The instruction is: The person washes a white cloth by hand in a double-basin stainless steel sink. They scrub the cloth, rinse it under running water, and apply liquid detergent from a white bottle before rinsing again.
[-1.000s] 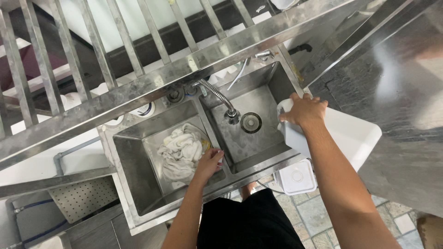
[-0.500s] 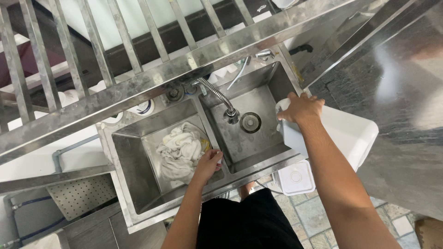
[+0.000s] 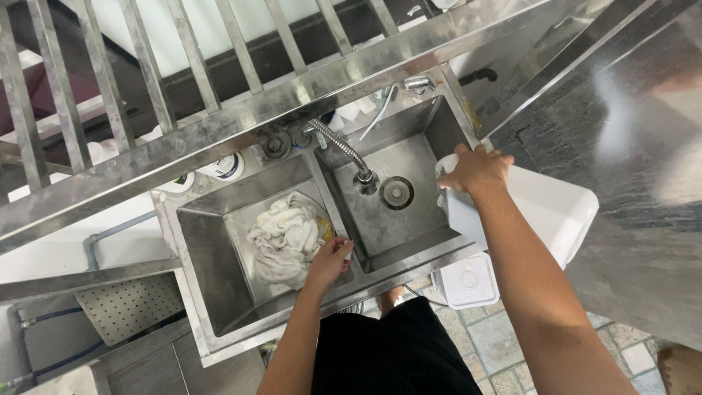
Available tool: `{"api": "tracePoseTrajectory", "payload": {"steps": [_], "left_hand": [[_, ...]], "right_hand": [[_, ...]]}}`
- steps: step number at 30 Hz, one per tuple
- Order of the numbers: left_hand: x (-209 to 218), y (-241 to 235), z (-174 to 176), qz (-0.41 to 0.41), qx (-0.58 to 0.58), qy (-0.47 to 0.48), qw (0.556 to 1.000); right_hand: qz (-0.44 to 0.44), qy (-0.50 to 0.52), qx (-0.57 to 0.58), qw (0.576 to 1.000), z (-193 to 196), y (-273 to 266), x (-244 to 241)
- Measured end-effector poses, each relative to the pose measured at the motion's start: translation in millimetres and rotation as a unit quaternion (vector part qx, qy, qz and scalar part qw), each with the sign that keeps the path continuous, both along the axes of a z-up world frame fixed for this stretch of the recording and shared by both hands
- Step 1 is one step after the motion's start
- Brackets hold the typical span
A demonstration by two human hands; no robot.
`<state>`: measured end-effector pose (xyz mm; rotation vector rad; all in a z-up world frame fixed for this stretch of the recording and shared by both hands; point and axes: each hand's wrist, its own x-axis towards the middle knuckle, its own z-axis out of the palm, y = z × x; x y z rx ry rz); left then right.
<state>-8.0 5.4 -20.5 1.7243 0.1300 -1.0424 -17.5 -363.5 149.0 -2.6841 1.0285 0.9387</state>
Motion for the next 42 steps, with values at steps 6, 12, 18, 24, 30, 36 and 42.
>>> {"api": "tracePoseTrajectory", "payload": {"steps": [6, 12, 18, 24, 30, 36, 42], "left_hand": [[-1.7, 1.9, -5.3, 0.000, -0.001, 0.000, 1.000], [2.4, 6.5, -6.2, 0.018, -0.002, -0.006, 1.000], [-2.3, 11.0, -9.5, 0.016, 0.011, -0.004, 1.000], [-11.4, 1.9, -1.6, 0.016, 0.004, -0.028, 0.999], [-16.6, -3.2, 6.2, 0.018, -0.004, -0.027, 0.999], [-14.7, 4.3, 1.0, 0.024, 0.011, -0.028, 0.999], [-15.2, 1.1, 6.9, 0.011, 0.020, -0.025, 0.999]], "right_hand": [[-0.023, -0.057, -0.005, 0.998, 5.7, -2.3, -32.6], [-0.052, -0.099, 0.009, 0.994, 10.4, -21.7, -54.0], [-0.004, -0.067, 0.006, 0.998, 0.4, -18.8, -26.8], [0.029, 0.010, 0.007, 0.999, -12.9, -3.1, 12.3], [0.035, 0.035, 0.025, 0.998, -16.3, -5.0, 22.6], [0.040, 0.052, 0.024, 0.998, -26.0, -8.4, 28.5], [0.044, 0.048, 0.021, 0.998, -27.7, -7.9, 28.1]]}}
